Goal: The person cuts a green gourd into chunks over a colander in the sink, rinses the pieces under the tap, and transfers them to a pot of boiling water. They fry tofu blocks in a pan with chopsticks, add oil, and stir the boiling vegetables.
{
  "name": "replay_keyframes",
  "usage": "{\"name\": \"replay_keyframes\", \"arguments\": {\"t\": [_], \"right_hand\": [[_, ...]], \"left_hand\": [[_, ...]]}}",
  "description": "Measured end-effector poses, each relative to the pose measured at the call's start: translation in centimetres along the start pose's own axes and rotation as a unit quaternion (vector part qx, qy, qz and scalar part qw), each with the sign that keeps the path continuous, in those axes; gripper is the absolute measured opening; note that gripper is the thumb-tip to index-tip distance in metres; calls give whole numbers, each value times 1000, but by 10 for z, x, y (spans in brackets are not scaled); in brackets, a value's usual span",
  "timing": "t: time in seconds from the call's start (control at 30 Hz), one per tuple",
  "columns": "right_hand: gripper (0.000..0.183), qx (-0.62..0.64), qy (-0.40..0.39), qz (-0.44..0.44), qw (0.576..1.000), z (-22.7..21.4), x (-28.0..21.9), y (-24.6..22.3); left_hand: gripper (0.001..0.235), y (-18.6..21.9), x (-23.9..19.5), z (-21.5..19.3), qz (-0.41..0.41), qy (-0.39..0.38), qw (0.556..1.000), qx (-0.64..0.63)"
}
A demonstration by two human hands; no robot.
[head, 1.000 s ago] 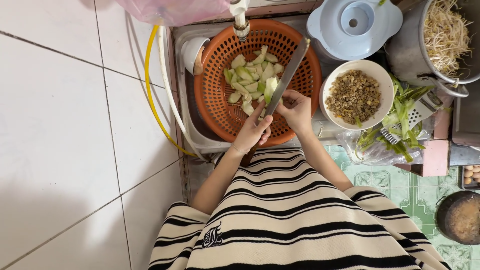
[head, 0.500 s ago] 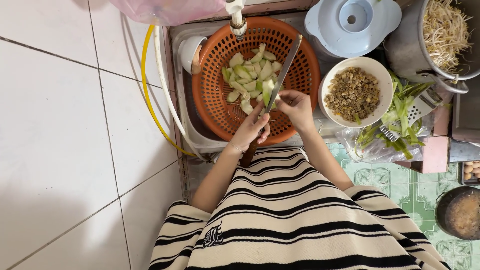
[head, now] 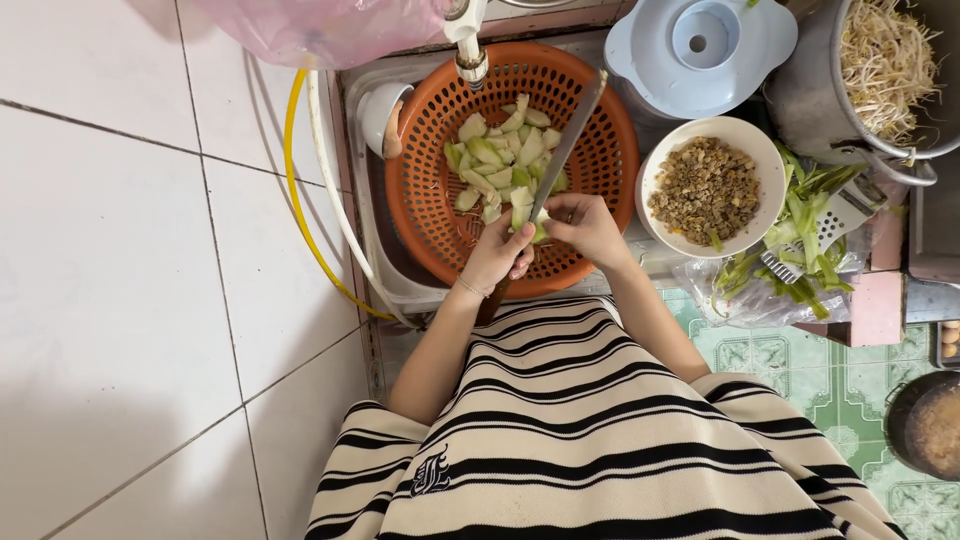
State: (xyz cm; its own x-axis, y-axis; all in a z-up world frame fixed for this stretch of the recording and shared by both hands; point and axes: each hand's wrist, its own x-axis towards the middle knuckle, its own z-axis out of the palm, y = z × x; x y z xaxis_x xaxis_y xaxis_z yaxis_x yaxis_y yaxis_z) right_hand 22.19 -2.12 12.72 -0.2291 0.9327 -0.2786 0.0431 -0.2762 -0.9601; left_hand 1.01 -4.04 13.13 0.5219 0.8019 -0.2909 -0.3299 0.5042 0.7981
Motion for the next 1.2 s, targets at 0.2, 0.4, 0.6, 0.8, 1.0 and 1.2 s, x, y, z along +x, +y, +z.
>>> {"name": "replay_keyframes", "arguments": {"t": [0.2, 0.4, 0.6, 0.8, 1.0, 1.2], "right_hand": [[46, 69, 68, 49, 994, 5, 14, -7], [65, -146, 48, 72, 985, 10, -3, -17], [42, -109, 38, 17, 993, -31, -59, 47], [48, -92, 89, 118, 985, -46, -117, 38], [45, 55, 180, 118, 975, -61, -143, 57], [46, 41, 143, 109, 983, -70, -129, 48]], "left_hand": [[82, 28, -1, -2, -16, 95, 989, 110], [102, 32, -13, 14, 149, 218, 802, 536], [104, 45, 28, 77, 98, -14, 757, 646], [107, 2, 158, 134, 210, -147, 610, 750], [106, -13, 232, 150, 233, -216, 565, 761], [113, 15, 203, 152, 353, -146, 544, 747]]}}
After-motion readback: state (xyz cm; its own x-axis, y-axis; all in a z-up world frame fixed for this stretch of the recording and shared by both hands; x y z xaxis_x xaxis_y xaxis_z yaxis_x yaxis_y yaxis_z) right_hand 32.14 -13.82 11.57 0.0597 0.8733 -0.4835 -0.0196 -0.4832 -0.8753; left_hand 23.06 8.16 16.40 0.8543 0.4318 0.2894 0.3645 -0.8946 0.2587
